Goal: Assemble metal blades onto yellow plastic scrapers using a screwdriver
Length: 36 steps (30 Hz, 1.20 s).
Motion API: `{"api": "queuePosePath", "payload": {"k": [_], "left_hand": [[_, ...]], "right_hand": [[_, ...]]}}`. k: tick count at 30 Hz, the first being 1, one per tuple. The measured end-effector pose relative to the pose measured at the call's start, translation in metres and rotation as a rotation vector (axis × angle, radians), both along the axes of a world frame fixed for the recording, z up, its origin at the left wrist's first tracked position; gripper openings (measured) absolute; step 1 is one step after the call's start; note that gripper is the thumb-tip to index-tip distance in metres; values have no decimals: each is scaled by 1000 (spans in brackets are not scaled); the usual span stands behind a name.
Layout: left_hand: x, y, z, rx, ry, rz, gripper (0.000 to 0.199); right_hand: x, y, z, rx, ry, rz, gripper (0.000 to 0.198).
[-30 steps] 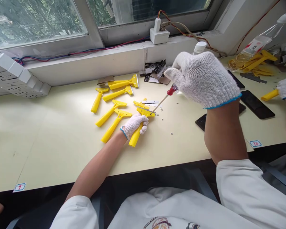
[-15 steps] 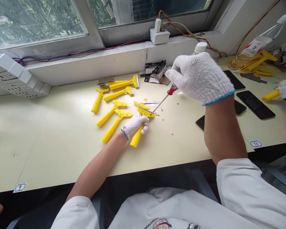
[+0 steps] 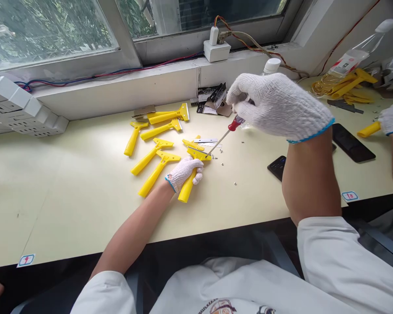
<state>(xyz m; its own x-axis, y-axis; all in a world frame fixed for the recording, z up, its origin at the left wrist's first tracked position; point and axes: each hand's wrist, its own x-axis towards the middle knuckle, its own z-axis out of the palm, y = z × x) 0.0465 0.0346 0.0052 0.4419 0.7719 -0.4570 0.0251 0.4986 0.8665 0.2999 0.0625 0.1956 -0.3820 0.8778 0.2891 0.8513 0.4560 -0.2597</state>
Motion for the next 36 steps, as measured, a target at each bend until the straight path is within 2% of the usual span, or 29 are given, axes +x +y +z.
{"api": "queuePosePath", "payload": {"k": [2,3,6,8,9,11,13,15,17,19,23,24,26,28,30,31,33,36], "left_hand": [[0,0,1,-3,-1,3,18],[1,-1,2,-7,0,4,18],[2,-1,3,-10,0,4,19],[2,-1,4,-8,-6,18,19],[2,-1,4,-9,-9,28,19],[3,-1,5,-16,-15,42,19],[3,-1,5,-19,-18,44,18],[3,-2,6,-20,-16,31,18],[3,-2,6,-21,-11,29,18],[3,-1,6,-21,-9,35,19],[3,-1,5,-10,-10,38,19],[3,0,4,-10,-10,34,19],[3,0,4,-10,-10,29,19],[4,0,3,-15,-6,34,19],[4,-1,4,-21,-4,51,19],[4,-1,4,-22,-3,57,19],[4,-1,3,-18,-6,49,19],[4,0,2,-7,-6,24,19]], "right_hand": [[2,-2,3,-60,91,87,21],[3,-1,3,-63,96,85,22],[3,7,-2,-12,3,-93,15],[2,12,-5,25,-54,-172,25],[2,13,-6,37,-47,-143,25],[4,13,-6,43,8,25,21],[6,11,-5,14,53,164,28],[7,8,-4,-10,36,130,26],[5,8,-5,16,-37,-31,18],[4,8,-5,56,-64,-90,26],[4,6,-3,13,58,177,23],[5,6,-3,-1,64,189,22],[6,6,-4,5,26,111,11],[7,8,-7,53,9,33,25],[7,9,-10,76,37,84,26],[7,9,-10,57,60,139,21],[7,8,-9,-6,80,197,25],[5,5,-7,-29,15,89,26]]}}
